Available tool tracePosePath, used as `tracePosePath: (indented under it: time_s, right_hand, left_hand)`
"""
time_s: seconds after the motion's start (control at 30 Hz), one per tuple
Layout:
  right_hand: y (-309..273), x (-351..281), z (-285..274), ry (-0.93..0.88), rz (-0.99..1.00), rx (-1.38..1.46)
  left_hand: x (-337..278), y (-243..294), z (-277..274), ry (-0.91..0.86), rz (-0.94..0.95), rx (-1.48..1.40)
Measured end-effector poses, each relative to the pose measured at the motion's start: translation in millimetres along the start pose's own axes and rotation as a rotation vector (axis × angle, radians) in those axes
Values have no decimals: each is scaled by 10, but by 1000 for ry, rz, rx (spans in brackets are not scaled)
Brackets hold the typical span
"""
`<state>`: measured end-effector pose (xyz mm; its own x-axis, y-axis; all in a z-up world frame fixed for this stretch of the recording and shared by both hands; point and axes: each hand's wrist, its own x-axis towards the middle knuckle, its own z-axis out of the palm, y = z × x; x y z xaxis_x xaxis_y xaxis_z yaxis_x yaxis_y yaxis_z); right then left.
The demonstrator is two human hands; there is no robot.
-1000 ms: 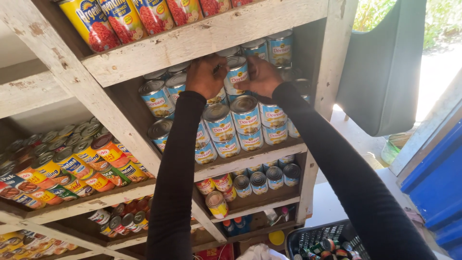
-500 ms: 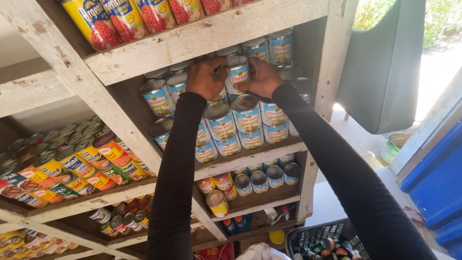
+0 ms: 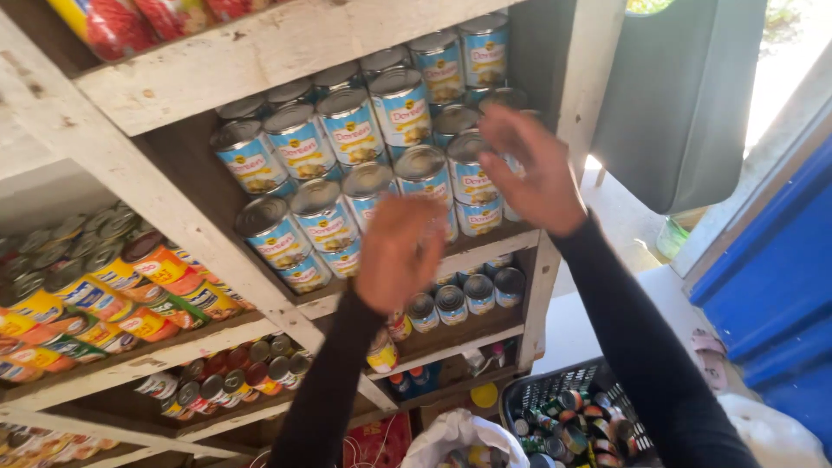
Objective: Organizing and moving canned goods on wooden shelves in a grocery store.
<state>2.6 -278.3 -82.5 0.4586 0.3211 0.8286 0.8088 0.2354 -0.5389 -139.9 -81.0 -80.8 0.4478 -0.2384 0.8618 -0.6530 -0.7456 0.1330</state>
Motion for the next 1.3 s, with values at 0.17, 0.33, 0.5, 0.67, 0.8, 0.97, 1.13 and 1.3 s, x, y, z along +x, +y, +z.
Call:
tracePosePath:
  time_s: [0.17, 0.33, 0.5, 0.67, 0.8, 0.97, 1.13, 1.3]
  right_hand:
    - [297, -1318, -199, 116, 249, 83]
    - [1007, -2372, -141, 114, 526, 379]
    - [1630, -2901, 110, -92, 826, 16]
    - [1642, -2662, 251, -331, 968, -365]
    - [2356, -2771, 340, -358, 509, -478]
    - [3328, -2563, 451, -349, 400, -656]
    - [4466, -2684, 488, -344, 77, -938]
    - [3451, -2305, 471, -970, 198, -1280]
  left_hand:
    - [-1038, -72, 836, -565, -293, -258]
    - [-1919, -901, 2017, -611, -534, -117]
    - [-1994, -1247, 2654, -608, -634, 101]
    - [-2320, -1180, 2668, -603, -703, 12]
    - [-2832, -962, 2490, -664, -826, 56]
    - [-3563, -554, 2234, -531, -813, -16]
    - [-3818, -62, 1892, -518, -935, -63]
    - [-4162, 321, 1822, -539, -1266, -168]
